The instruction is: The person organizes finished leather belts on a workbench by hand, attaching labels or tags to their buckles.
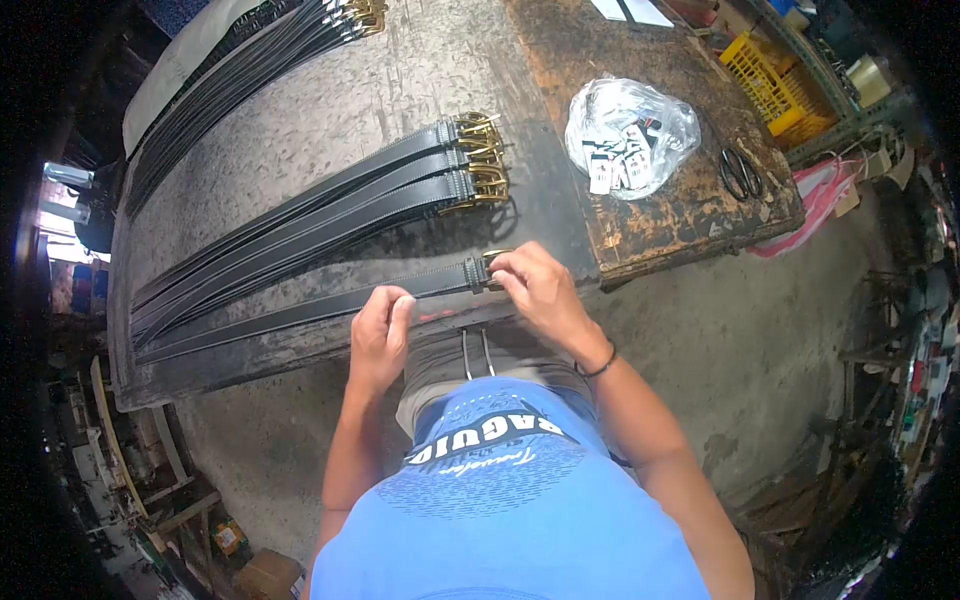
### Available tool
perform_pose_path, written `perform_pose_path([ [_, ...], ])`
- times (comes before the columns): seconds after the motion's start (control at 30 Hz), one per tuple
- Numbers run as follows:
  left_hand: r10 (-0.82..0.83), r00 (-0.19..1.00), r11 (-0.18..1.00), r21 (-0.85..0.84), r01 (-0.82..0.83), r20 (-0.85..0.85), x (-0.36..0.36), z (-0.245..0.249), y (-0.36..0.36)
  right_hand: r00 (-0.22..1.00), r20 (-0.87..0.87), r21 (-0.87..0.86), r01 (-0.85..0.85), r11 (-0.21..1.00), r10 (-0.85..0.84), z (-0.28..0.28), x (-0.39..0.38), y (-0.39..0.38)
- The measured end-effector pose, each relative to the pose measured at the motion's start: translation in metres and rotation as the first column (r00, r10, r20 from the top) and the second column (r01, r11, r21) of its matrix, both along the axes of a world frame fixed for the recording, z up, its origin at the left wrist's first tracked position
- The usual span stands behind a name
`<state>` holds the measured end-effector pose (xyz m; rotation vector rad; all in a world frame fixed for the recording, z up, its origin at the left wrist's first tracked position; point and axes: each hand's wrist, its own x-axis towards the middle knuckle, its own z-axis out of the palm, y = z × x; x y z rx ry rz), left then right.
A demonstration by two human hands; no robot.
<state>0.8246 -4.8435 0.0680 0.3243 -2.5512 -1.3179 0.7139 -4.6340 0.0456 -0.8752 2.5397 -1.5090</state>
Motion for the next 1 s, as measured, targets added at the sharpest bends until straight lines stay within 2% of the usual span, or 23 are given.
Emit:
perform_pose_path([
  [0.03,0.021,0.997,0.994,-0.105,-0.013,0.073,-0.005,-0.002,-0.004,1.0,0.019,0.042,0.004,0.999,-0.004,-0.003,-0.005,0.0],
  [0.07,0.023,0.997,0.994,-0.107,-0.015,0.072,-0.01,-0.006,-0.007,0.999,0.037,0.082,0.006,0.997,-0.009,-0.006,-0.008,-0.001],
  [0.13,-0.008,0.993,0.948,-0.315,0.046,0.121,-0.019,-0.02,-0.011,1.0,0.012,0.113,-0.005,0.994,0.004,-0.013,-0.012,-0.004],
  [0.27,-0.016,0.977,0.905,-0.412,0.105,0.212,-0.04,-0.035,0.003,0.999,-0.04,0.181,-0.025,0.983,0.033,-0.021,-0.015,-0.009],
  [0.53,-0.067,0.975,0.907,-0.394,0.148,0.211,-0.057,-0.038,0.024,0.996,-0.072,0.196,-0.045,0.98,0.06,-0.03,-0.02,-0.009],
  [0.6,-0.086,0.979,0.918,-0.368,0.151,0.185,-0.057,-0.044,0.022,0.989,-0.133,0.264,-0.023,0.964,0.06,-0.031,-0.02,-0.01],
  [0.67,-0.103,0.982,0.927,-0.343,0.152,0.158,-0.057,-0.042,0.017,0.988,-0.147,0.213,-0.023,0.977,0.055,-0.03,-0.02,-0.01],
  [0.73,-0.1,0.933,0.995,0.032,0.095,0.346,-0.056,-0.031,0.013,0.986,-0.16,0.16,-0.021,0.987,0.047,-0.029,-0.02,-0.009],
  [0.77,-0.1,0.933,0.995,0.031,0.095,0.346,-0.055,-0.033,0.009,0.991,-0.135,0.118,0.0,0.993,0.016,-0.028,-0.021,-0.008],
  [0.8,-0.173,0.944,0.961,0.26,0.099,0.282,-0.053,-0.038,0.005,0.994,-0.107,0.077,0.022,0.997,-0.014,-0.028,-0.02,-0.008],
  [0.83,-0.229,0.952,0.874,0.474,0.109,0.203,-0.051,-0.041,0.002,0.994,-0.106,0.077,0.021,0.997,-0.013,-0.027,-0.019,-0.008],
  [0.87,-0.227,0.952,0.874,0.474,0.107,0.204,-0.05,-0.038,0.001,0.998,-0.04,0.026,0.048,0.999,-0.047,-0.024,-0.017,-0.009],
  [0.93,-0.34,0.923,0.753,0.64,0.152,0.18,-0.046,-0.029,0.0,0.997,0.028,-0.025,0.074,0.997,-0.073,-0.023,-0.014,-0.012],
  [1.0,-0.32,0.938,0.736,0.659,0.156,0.136,-0.044,-0.03,0.004,0.983,0.165,-0.156,0.107,0.982,-0.08,-0.026,-0.01,-0.017],
])
